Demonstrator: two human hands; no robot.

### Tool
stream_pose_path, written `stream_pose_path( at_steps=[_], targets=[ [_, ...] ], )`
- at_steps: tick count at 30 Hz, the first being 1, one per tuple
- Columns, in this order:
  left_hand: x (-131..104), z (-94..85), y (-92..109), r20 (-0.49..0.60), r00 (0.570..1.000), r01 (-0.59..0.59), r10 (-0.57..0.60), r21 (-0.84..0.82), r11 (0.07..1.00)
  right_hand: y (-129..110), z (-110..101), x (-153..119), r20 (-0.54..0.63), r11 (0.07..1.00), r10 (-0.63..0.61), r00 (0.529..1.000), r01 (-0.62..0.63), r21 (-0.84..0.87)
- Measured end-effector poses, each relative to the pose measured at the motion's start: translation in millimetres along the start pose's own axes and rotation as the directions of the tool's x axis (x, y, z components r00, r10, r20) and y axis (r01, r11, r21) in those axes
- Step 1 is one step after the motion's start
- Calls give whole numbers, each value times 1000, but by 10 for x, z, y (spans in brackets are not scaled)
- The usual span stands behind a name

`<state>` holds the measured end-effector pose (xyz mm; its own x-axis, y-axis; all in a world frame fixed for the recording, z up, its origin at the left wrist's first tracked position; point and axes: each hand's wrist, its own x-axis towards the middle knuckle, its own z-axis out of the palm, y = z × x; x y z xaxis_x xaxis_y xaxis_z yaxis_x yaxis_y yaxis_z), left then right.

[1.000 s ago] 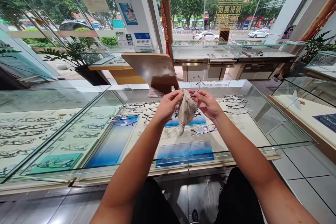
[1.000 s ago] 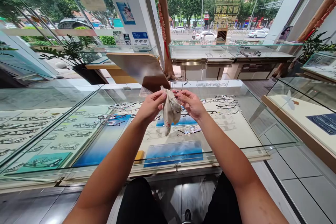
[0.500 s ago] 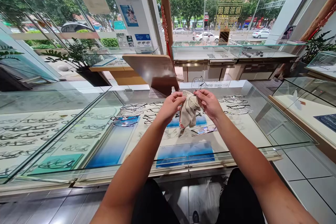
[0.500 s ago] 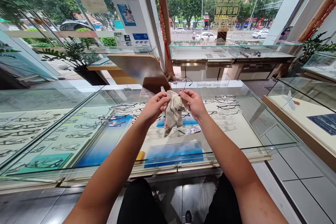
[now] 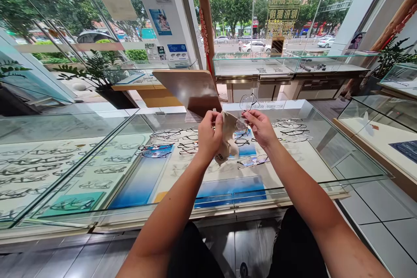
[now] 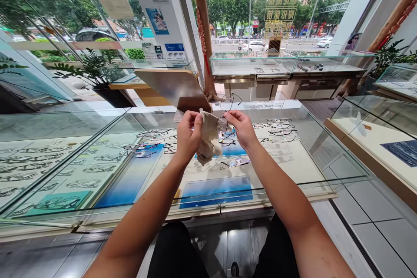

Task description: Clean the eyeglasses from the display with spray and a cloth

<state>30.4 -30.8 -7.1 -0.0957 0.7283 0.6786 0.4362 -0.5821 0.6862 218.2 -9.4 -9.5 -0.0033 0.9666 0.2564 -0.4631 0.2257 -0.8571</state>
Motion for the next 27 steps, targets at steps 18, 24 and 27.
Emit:
stream_pose_path(
  at_steps=[18, 24, 27],
  targets=[
    [795, -250, 863, 106, 911, -409, 398, 127, 903, -848, 462, 209, 185, 967, -253, 950, 252, 32],
    [867, -268, 1022, 58, 906, -421, 419, 49, 906, -1046, 627, 310, 161, 928, -372, 914, 360, 100],
    [821, -263, 1032, 71, 917, -392, 393, -27, 919, -1028, 655, 294, 167, 924, -382, 909, 370, 99]
  ],
)
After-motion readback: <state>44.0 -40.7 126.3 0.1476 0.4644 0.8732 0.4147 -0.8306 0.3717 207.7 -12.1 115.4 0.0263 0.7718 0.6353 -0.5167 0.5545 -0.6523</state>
